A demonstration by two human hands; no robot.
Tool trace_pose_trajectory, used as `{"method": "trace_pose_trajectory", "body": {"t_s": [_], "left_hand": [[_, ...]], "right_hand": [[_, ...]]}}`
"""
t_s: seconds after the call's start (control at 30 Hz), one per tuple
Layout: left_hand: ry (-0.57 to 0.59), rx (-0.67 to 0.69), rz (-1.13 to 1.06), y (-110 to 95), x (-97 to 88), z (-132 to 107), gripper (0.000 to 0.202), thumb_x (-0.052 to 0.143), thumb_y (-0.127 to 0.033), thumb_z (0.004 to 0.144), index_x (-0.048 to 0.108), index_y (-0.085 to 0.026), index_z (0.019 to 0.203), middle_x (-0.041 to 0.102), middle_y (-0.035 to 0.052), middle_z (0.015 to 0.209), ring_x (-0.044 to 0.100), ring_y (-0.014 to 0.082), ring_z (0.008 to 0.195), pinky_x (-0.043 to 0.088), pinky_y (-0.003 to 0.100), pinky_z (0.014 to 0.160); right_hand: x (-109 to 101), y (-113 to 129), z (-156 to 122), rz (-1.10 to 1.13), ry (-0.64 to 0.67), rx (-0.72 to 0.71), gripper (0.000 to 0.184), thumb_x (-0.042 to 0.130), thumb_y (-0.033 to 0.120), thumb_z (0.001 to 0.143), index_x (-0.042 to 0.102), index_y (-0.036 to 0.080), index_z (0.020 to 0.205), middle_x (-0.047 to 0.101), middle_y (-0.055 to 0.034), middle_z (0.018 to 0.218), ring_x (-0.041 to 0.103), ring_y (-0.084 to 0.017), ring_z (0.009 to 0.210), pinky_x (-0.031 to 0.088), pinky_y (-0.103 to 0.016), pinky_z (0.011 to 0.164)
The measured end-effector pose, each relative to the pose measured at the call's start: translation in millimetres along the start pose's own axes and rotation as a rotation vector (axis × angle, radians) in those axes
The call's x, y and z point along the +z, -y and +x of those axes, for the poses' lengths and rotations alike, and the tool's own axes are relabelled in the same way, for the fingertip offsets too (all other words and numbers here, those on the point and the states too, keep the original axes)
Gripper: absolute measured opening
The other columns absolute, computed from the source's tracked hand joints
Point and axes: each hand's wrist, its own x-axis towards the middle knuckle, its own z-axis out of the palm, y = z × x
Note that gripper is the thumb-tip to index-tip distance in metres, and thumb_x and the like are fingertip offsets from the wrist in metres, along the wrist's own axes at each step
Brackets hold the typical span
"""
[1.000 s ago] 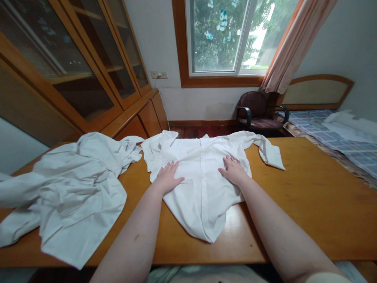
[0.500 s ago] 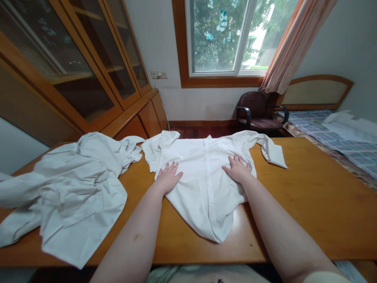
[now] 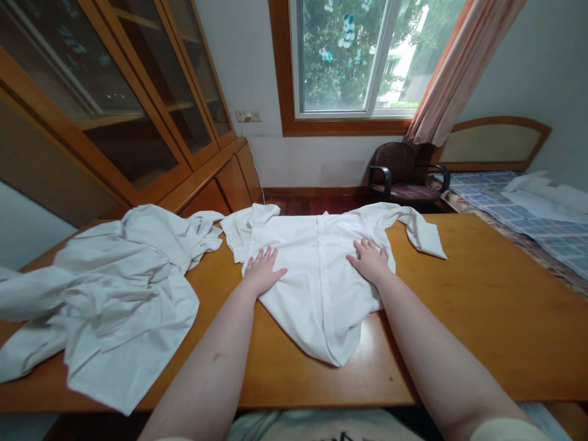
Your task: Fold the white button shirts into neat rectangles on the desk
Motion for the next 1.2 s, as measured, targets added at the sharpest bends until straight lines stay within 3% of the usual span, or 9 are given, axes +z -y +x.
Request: {"method": "trace_pose_trajectory", "body": {"t_s": [0.17, 0.3, 0.4, 0.67, 0.8, 0.93, 1.1, 1.2], "left_hand": [[-0.052, -0.011, 0.000, -2, 3.5, 0, 0.074, 0.029, -0.060, 0.086, 0.018, -0.021, 0.148, 0.009, 0.0037, 0.155, 0.005, 0.0257, 0.142, 0.009, 0.049, 0.113], [-0.136, -0.037, -0.007, -6, 6.2, -1, 0.069, 0.030, -0.057, 0.086, 0.024, -0.023, 0.146, 0.016, 0.0030, 0.154, 0.010, 0.0246, 0.142, 0.010, 0.048, 0.113], [-0.198, -0.046, -0.010, -10, 7.0, -2, 0.068, 0.032, -0.055, 0.086, 0.027, -0.022, 0.145, 0.020, 0.0031, 0.154, 0.012, 0.0246, 0.142, 0.012, 0.047, 0.113], [-0.229, -0.048, 0.034, -11, 9.7, -2, 0.067, 0.031, -0.055, 0.087, 0.026, -0.023, 0.145, 0.021, 0.0025, 0.153, 0.014, 0.0247, 0.141, 0.014, 0.048, 0.112], [-0.232, -0.051, 0.031, -10, 12.2, 0, 0.067, 0.030, -0.056, 0.087, 0.027, -0.023, 0.145, 0.021, 0.0022, 0.153, 0.015, 0.0250, 0.141, 0.014, 0.049, 0.112], [-0.236, -0.053, 0.025, -9, 14.0, 1, 0.067, 0.030, -0.057, 0.087, 0.027, -0.024, 0.145, 0.022, 0.0025, 0.153, 0.015, 0.0254, 0.141, 0.015, 0.049, 0.112], [-0.234, -0.050, 0.020, -10, 11.8, 0, 0.067, 0.031, -0.056, 0.087, 0.027, -0.023, 0.145, 0.022, 0.0024, 0.153, 0.015, 0.0260, 0.141, 0.015, 0.050, 0.112], [-0.231, -0.051, 0.011, -11, 10.4, -1, 0.066, 0.031, -0.056, 0.087, 0.027, -0.023, 0.145, 0.022, 0.0028, 0.153, 0.016, 0.0255, 0.141, 0.015, 0.050, 0.112]], "right_hand": [[3, -1, 0, 0.066, -0.091, 0.004, 0.054, 0.041, 0.049, 0.088, 0.044, 0.021, 0.133, 0.032, -0.0106, 0.148, 0.023, -0.027, 0.136, 0.014, -0.055, 0.107], [5, 1, 2, 0.114, -0.217, 0.028, 0.035, 0.038, 0.033, 0.090, 0.057, 0.019, 0.116, 0.051, -0.0097, 0.132, 0.039, -0.024, 0.126, 0.021, -0.048, 0.106], [3, 6, 2, 0.071, -0.253, -0.006, 0.033, 0.038, 0.026, 0.089, 0.057, 0.017, 0.114, 0.055, -0.0110, 0.126, 0.043, -0.024, 0.120, 0.025, -0.048, 0.103], [-19, 4, -32, -0.001, -0.130, -0.168, 0.035, 0.046, 0.031, 0.086, 0.058, 0.013, 0.113, 0.048, -0.0162, 0.134, 0.051, -0.026, 0.112, 0.037, -0.034, 0.092], [-29, -7, -71, 0.030, 0.012, -0.136, 0.030, 0.044, 0.036, 0.087, 0.062, 0.016, 0.100, 0.064, -0.0127, 0.104, 0.060, -0.024, 0.089, 0.041, -0.031, 0.075], [-40, -23, -108, 0.098, 0.096, -0.215, 0.034, 0.039, 0.042, 0.089, 0.059, 0.020, 0.073, 0.064, -0.0063, 0.076, 0.058, -0.019, 0.069, 0.038, -0.028, 0.061], [-44, -40, -125, 0.179, 0.112, -0.518, 0.028, 0.062, 0.050, 0.076, 0.064, 0.022, 0.080, 0.065, -0.0050, 0.081, 0.057, -0.021, 0.084, 0.040, -0.033, 0.080], [-41, -47, -125, 0.217, 0.082, -0.568, 0.025, 0.058, 0.045, 0.081, 0.065, 0.022, 0.076, 0.065, -0.0045, 0.078, 0.056, -0.021, 0.084, 0.039, -0.037, 0.086]]}}
